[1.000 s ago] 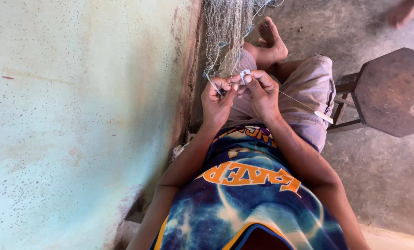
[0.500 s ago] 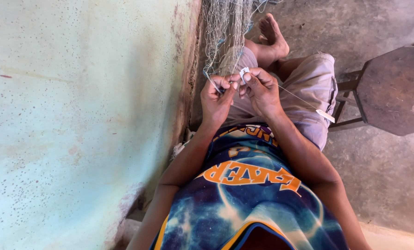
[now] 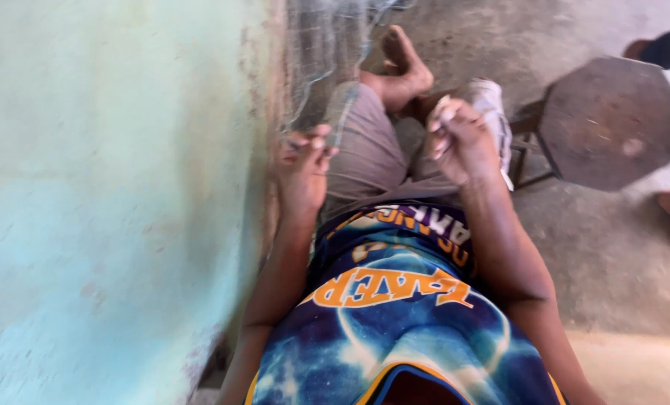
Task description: A person uses a netting needle to weave and repair the mesh of a large fishing net while seated on a stool.
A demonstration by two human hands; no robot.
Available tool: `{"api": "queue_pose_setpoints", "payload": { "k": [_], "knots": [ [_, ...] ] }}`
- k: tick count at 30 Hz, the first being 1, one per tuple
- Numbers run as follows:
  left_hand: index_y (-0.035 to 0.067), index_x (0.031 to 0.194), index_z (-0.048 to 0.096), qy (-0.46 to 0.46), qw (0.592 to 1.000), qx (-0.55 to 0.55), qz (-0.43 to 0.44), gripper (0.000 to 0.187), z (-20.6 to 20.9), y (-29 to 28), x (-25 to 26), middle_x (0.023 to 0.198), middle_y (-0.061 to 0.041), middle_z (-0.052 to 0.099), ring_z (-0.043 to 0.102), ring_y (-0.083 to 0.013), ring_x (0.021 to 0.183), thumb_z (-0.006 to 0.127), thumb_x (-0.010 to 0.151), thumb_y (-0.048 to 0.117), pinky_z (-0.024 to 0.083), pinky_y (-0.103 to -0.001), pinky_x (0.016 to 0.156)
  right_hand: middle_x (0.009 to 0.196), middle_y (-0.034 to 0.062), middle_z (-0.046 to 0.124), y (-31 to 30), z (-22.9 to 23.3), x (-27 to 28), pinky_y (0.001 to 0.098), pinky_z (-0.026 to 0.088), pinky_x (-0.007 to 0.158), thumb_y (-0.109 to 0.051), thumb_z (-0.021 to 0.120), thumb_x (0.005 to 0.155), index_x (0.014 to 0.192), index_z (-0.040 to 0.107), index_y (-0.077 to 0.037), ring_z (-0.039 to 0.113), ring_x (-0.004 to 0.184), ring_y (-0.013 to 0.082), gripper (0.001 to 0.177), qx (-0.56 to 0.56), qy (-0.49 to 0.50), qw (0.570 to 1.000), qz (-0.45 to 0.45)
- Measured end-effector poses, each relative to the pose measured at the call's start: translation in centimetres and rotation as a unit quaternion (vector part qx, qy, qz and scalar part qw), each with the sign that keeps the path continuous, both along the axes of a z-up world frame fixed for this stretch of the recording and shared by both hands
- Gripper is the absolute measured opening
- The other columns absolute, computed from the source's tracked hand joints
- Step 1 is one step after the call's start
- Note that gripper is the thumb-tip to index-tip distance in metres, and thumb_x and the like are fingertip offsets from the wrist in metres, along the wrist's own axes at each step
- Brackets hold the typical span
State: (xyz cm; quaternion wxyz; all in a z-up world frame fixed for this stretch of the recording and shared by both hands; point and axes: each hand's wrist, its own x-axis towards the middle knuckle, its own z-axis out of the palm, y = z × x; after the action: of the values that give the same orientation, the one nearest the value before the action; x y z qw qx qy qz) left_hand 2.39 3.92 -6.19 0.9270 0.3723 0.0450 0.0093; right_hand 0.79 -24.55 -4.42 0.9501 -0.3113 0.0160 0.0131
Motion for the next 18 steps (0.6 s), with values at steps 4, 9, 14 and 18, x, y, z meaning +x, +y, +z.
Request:
{"api": "queue_pose_setpoints", "payload": {
  "k": [4,9,14,18],
  "knots": [
    [0.008,0.096,0.068,0.019,0.999,-0.031,-0.016,0.011,-1.1,1.3,0.2,0.114,-0.021,0.075,0.075,-0.0268,0.096,0.074,0.091,0.002,0.065,-0.037,0.076,0.087,0.0133,0.073,-8.0,6.2,-1.2,0.0185,0.060,0.058,-0.004,0.068,0.101,0.096,0.070,-0.003,0.070,0.065,0.0148,0.006,-0.011,-0.026,0.998,-0.047],
    [0.016,0.090,0.063,0.017,0.998,-0.032,-0.047,0.011,1.1,0.8,-0.1,0.117,-0.020,0.074,0.057,-0.0138,0.057,0.074,0.091,0.012,0.059,-0.043,0.086,0.099,0.0083,0.076,-16.9,7.4,-1.3,0.0248,0.064,0.066,-0.010,0.060,0.111,0.109,0.072,-0.003,0.073,0.075,0.0141,0.014,-0.058,-0.090,0.994,-0.026],
    [0.014,0.093,0.069,-0.014,0.996,-0.047,-0.075,0.006,1.8,0.6,0.0,0.119,-0.019,0.074,0.060,-0.0122,0.057,0.072,0.095,0.010,0.061,-0.041,0.086,0.096,0.0030,0.078,-22.8,8.6,-1.0,0.0146,0.066,0.071,-0.011,0.061,0.116,0.108,0.076,-0.008,0.078,0.081,0.0075,0.018,-0.109,-0.054,0.991,-0.062],
    [0.012,0.092,0.070,-0.019,0.996,-0.046,-0.073,0.005,2.2,0.7,0.2,0.116,-0.017,0.076,0.062,-0.0126,0.057,0.072,0.096,0.010,0.062,-0.039,0.082,0.098,-0.0066,0.075,-27.6,6.6,-1.7,0.0138,0.064,0.081,-0.032,0.075,0.109,0.117,0.075,-0.018,0.073,0.087,0.0019,0.017,-0.139,-0.057,0.987,-0.058]
  ]
}}
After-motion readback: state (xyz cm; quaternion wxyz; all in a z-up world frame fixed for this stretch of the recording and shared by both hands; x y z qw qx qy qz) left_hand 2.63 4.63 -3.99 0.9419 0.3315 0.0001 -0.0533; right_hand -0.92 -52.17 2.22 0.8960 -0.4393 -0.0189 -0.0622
